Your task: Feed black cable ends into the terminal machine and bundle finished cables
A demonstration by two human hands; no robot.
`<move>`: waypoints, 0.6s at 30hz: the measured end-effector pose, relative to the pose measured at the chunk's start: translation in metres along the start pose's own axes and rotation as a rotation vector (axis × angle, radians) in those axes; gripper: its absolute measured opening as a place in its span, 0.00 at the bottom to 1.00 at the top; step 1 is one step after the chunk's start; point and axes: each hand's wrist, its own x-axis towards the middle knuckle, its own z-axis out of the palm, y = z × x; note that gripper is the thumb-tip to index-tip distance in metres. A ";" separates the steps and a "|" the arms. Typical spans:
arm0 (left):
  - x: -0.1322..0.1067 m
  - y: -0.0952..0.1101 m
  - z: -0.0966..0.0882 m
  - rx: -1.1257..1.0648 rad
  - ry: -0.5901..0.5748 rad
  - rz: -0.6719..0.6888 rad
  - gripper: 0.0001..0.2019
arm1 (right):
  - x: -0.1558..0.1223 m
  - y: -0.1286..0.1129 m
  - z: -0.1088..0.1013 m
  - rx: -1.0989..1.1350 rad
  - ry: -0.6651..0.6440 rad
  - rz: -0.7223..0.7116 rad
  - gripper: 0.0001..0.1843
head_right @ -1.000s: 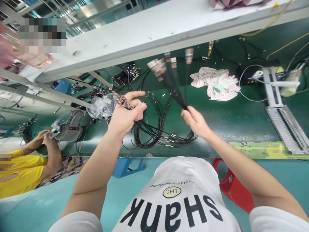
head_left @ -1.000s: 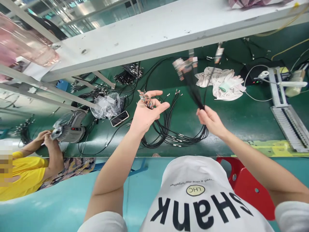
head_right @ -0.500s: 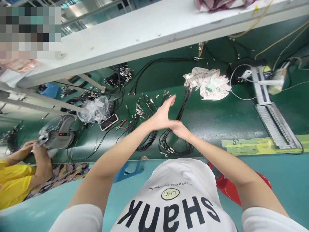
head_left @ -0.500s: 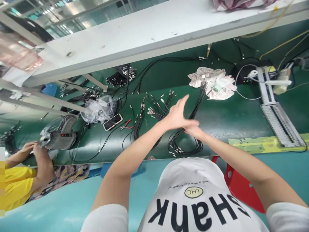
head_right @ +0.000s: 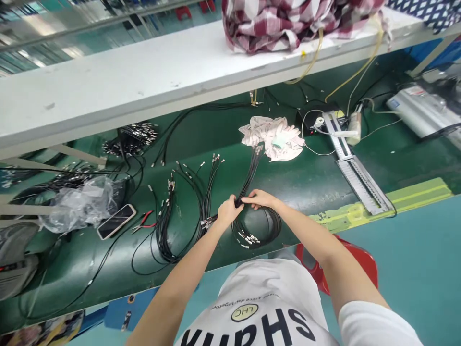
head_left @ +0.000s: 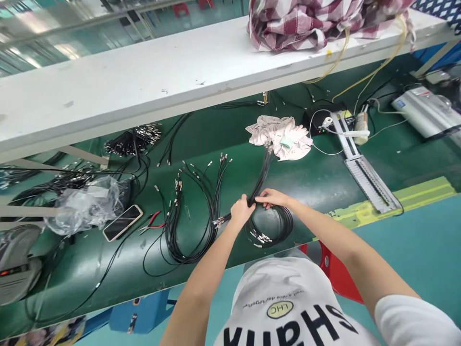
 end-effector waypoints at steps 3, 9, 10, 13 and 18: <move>0.018 -0.001 0.017 0.031 -0.003 -0.028 0.27 | 0.001 0.031 -0.016 -0.133 0.128 -0.032 0.22; 0.063 0.019 0.026 0.043 0.042 -0.013 0.27 | 0.034 0.070 -0.053 -0.351 0.334 -0.154 0.21; 0.074 0.025 0.025 0.041 0.062 -0.003 0.28 | 0.043 0.071 -0.062 -0.381 0.367 -0.176 0.21; 0.104 0.042 0.021 0.029 0.127 0.043 0.28 | 0.069 0.076 -0.080 -0.461 0.459 -0.223 0.23; 0.118 0.054 0.027 0.003 0.204 0.089 0.28 | 0.085 0.093 -0.078 -0.596 0.544 -0.294 0.26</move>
